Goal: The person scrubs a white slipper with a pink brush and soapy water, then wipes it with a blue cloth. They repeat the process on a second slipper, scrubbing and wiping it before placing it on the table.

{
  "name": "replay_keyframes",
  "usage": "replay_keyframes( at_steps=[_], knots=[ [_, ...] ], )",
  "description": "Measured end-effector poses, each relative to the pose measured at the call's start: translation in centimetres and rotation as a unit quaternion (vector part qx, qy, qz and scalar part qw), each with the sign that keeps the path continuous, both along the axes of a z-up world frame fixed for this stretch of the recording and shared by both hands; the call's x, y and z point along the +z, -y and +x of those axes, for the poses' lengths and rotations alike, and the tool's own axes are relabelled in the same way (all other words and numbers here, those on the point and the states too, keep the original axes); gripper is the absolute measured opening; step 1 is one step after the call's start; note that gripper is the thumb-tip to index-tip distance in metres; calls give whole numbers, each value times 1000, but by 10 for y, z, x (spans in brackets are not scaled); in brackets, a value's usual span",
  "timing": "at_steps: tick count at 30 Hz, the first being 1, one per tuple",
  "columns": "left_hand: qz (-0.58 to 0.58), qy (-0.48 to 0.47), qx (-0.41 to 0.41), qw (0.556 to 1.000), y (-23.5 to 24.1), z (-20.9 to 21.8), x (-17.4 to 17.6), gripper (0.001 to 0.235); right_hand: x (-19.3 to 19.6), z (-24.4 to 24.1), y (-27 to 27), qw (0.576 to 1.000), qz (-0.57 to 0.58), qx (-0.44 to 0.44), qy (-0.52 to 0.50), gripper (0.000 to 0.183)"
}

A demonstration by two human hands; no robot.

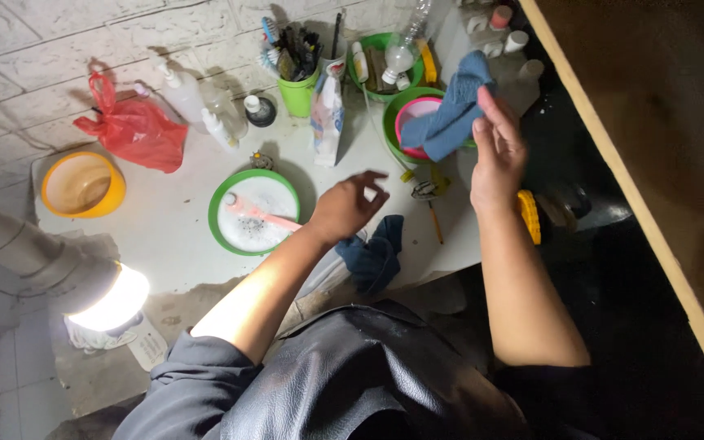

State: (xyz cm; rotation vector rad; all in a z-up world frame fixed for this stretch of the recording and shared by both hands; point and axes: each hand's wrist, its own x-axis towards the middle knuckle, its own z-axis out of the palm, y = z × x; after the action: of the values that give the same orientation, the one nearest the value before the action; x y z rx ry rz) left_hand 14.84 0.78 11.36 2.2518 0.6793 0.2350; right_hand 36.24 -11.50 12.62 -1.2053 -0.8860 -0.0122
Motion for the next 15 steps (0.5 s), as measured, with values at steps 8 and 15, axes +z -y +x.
replay_keyframes(
  at_steps=[8,15],
  knots=[
    [-15,344,-47,938,8,24,42,49,58,-38,37,995,66,68,-14,32],
    [-170,279,-162,931,29,27,36,44,73,-55,65,980,102,84,-151,23]
  ],
)
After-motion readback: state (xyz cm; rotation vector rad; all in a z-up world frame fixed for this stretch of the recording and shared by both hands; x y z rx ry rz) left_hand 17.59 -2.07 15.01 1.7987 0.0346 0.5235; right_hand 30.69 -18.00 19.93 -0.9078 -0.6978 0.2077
